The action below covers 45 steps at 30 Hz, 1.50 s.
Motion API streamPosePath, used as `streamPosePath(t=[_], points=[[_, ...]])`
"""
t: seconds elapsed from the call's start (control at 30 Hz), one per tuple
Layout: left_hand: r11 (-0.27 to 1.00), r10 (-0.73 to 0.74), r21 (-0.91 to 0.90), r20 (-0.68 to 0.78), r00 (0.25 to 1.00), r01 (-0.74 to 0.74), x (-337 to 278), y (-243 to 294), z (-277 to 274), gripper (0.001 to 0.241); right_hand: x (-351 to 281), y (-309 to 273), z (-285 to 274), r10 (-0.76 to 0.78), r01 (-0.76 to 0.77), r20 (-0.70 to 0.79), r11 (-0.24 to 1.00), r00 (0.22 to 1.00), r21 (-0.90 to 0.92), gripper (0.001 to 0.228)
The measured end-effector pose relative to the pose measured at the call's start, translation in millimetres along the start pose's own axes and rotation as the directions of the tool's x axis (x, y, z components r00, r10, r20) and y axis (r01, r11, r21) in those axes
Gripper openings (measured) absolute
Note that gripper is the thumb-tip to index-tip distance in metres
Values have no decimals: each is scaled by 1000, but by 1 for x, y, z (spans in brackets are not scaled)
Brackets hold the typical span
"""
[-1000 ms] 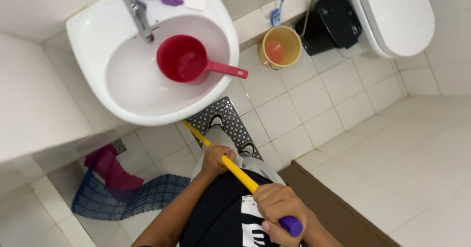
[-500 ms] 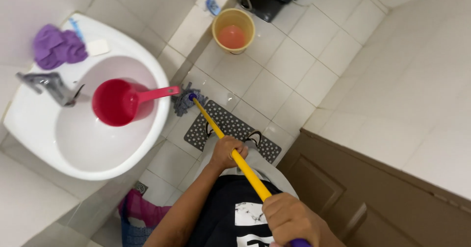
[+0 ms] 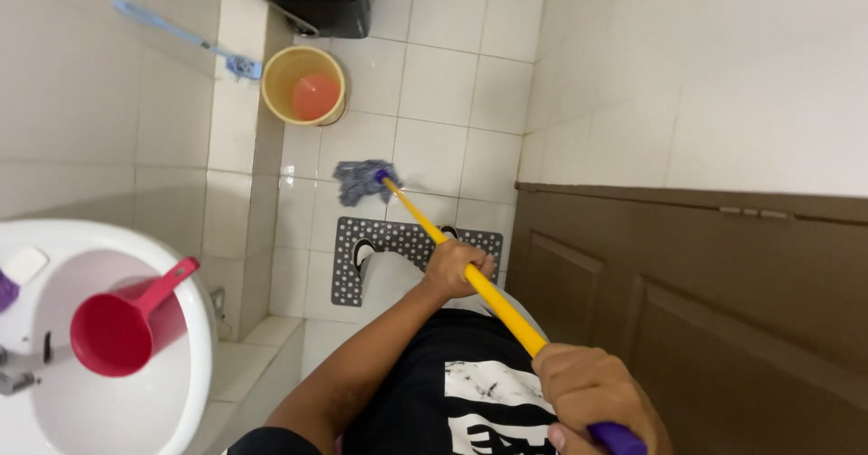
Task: Mopping the tiled floor of a bathroom using a mop and water from a bucket.
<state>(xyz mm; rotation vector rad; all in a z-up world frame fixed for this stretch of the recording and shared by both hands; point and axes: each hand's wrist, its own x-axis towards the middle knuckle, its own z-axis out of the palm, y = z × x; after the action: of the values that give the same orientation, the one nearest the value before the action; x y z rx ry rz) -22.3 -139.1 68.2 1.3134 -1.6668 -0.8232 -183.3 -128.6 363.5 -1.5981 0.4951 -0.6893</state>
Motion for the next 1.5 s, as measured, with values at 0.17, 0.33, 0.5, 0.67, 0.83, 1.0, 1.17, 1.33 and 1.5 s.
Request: streamPosePath(t=[0.17, 0.33, 0.5, 0.67, 0.83, 1.0, 1.17, 1.33, 1.5], points=[[976, 200, -105, 102, 974, -189, 23, 8, 12, 40, -10, -2, 31, -32, 35, 21, 985, 999, -171, 47], [953, 205, -249, 100, 974, -175, 17, 20, -21, 42, 6, -1, 78, -105, 84, -113, 980, 988, -179, 42], [965, 162, -231, 148, 976, -125, -33, -5, -71, 43, 28, 4, 120, -160, 155, -54, 985, 986, -81, 38], [975, 154, -183, 173, 973, -122, -76, -28, -116, 41, 32, 16, 153, -233, 234, 16, 972, 972, -14, 39], [999, -39, -21, 256, 966, 45, -115, -47, -139, 40, 18, 28, 164, -123, 122, 5, 990, 992, 70, 30], [994, -110, 53, 288, 951, 99, -135, -41, -125, 38, -13, 39, 152, -62, 63, -16, 993, 998, 100, 28], [997, -76, 15, 293, 953, 75, -124, -17, -74, 41, -44, 22, 118, -80, 81, -24, 994, 997, 71, 27], [988, 85, -147, 299, 951, -42, -82, 20, -5, 35, -82, 6, 75, -173, 172, -74, 985, 982, -26, 27], [954, 245, -249, 323, 914, -168, -40, 36, 52, 34, -87, -17, 60, -131, 73, -261, 973, 956, -219, 29]])
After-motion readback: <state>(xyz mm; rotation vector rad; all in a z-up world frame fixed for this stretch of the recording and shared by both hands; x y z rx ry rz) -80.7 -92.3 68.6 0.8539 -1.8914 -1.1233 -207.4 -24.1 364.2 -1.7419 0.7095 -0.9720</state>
